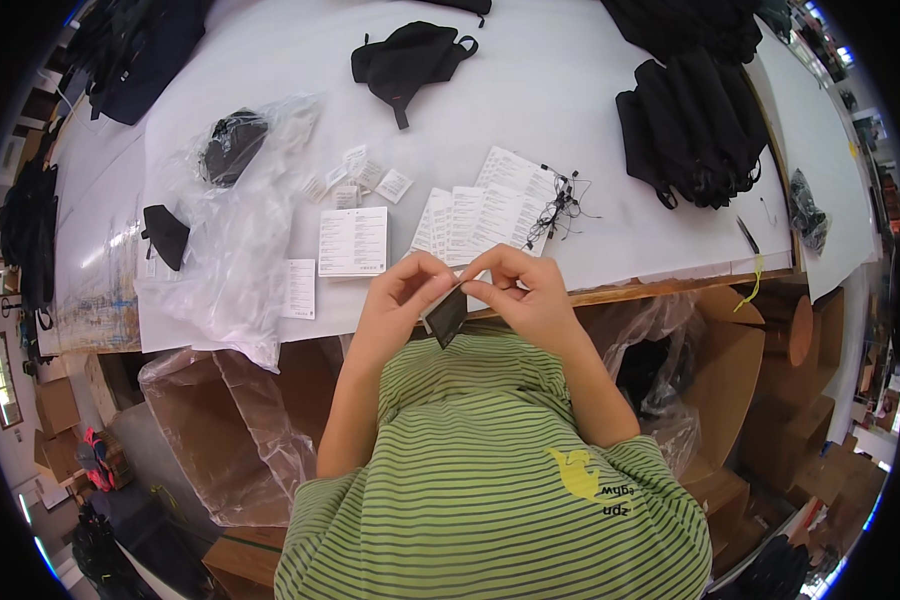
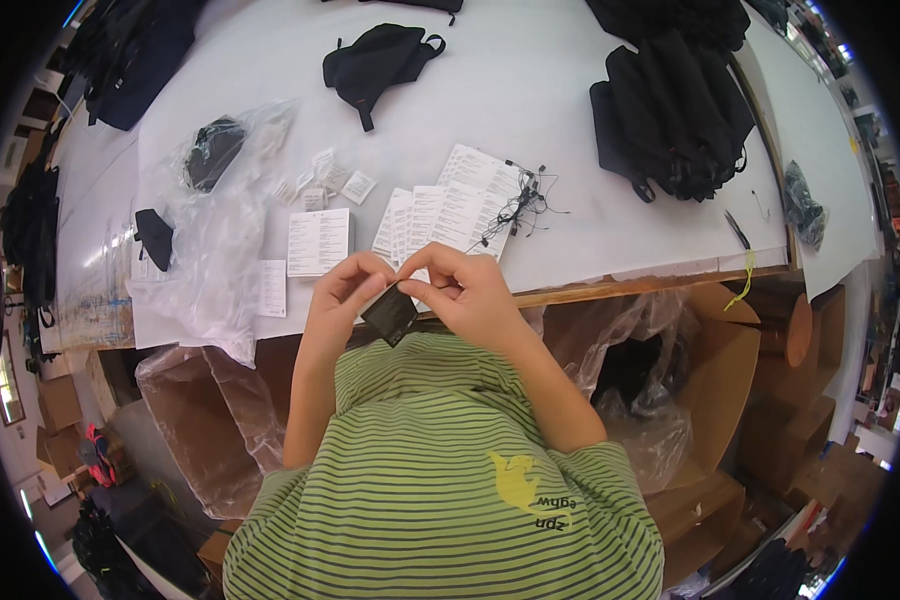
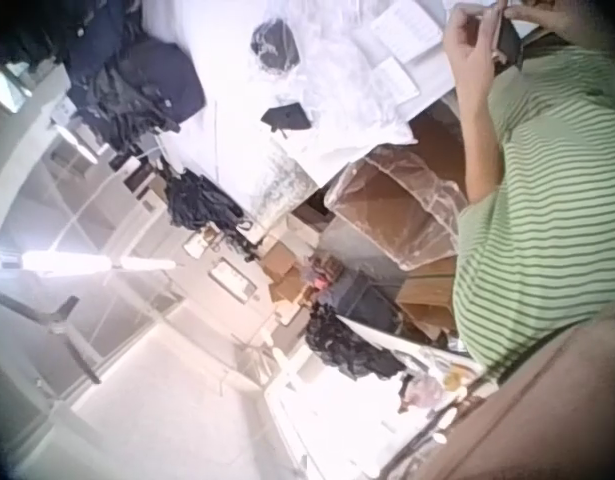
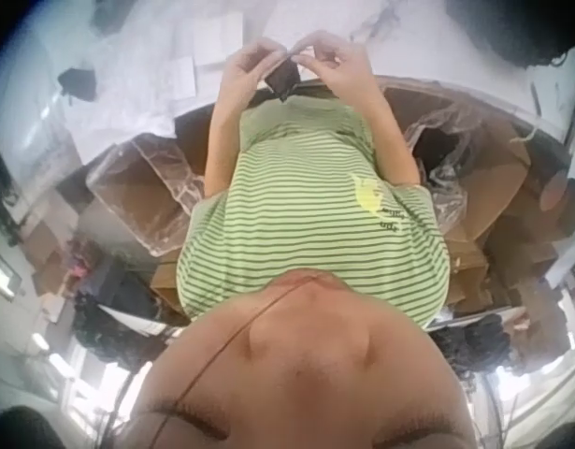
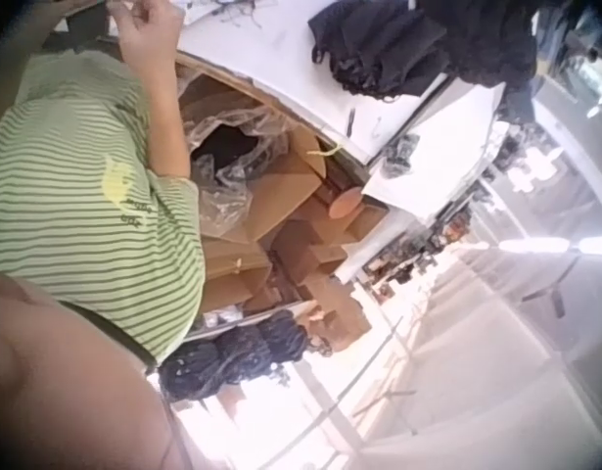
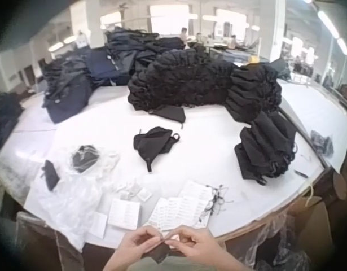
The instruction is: Packing black pouches with instructional documents and small accessories.
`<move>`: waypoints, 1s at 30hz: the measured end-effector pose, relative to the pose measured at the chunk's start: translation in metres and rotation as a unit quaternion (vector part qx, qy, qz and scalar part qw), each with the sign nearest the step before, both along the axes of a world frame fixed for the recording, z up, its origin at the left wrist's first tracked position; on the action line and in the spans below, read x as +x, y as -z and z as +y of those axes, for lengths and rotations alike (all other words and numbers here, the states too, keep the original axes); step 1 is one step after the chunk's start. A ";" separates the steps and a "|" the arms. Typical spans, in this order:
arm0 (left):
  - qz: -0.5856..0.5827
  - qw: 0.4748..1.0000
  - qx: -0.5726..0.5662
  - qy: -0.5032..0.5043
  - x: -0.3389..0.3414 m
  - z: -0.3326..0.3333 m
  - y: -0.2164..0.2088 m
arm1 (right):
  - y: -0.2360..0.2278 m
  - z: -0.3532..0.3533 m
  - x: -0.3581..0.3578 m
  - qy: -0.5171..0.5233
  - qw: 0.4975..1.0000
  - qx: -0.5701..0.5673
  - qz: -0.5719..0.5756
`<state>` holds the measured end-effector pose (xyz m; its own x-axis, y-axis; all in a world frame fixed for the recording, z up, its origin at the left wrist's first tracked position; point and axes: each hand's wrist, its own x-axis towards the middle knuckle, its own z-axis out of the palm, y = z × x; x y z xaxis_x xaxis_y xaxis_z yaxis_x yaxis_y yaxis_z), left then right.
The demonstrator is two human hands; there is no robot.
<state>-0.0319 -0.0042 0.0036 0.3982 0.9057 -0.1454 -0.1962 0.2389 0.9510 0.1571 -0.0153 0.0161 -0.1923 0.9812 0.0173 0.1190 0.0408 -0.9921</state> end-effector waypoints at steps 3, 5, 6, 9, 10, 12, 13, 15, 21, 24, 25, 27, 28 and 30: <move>0.025 1.000 0.010 0.013 -0.002 -0.002 0.004 | 0.002 -0.001 -0.001 -0.038 0.999 -0.016 -0.004; 0.031 0.999 0.017 0.017 -0.002 -0.004 0.004 | 0.003 -0.001 -0.002 -0.054 0.998 -0.037 0.006; 0.032 0.999 -0.003 0.012 -0.001 -0.005 0.003 | 0.006 -0.002 -0.001 -0.061 0.995 -0.068 0.039; 0.012 1.000 0.009 -0.022 0.007 -0.003 0.002 | -0.001 -0.001 -0.001 -0.062 0.991 -0.103 0.053; -0.009 0.998 0.041 -0.050 0.009 0.000 0.002 | -0.004 0.001 -0.001 -0.057 0.992 -0.106 0.036; -0.004 0.997 0.061 -0.041 0.013 0.012 0.004 | 0.000 0.002 0.005 -0.039 0.994 -0.100 0.026; -0.008 0.998 0.065 0.009 0.017 0.021 0.006 | 0.001 0.004 0.010 -0.022 0.995 -0.093 0.018; -0.025 0.996 0.068 0.059 0.026 0.043 0.011 | -0.004 0.007 0.019 -0.022 0.995 -0.092 0.044; -0.026 0.979 0.061 0.195 0.098 0.078 0.027 | -0.023 0.029 0.062 0.164 0.923 -0.017 0.349; 0.025 0.964 0.094 0.248 0.119 0.087 0.049 | -0.025 0.032 0.097 0.268 0.858 -0.008 0.439; 0.037 0.948 0.139 0.284 0.124 0.092 0.056 | -0.027 0.032 0.103 0.269 0.859 -0.004 0.436; 0.069 0.949 0.158 0.262 0.128 0.093 0.056 | -0.027 0.025 0.116 0.349 0.818 0.019 0.457; 0.104 0.950 0.176 0.236 0.128 0.094 0.056 | -0.023 0.021 0.127 0.351 0.818 0.022 0.455; 0.133 0.955 0.211 0.160 0.122 0.114 0.071 | -0.024 0.014 0.130 0.356 0.827 0.038 0.433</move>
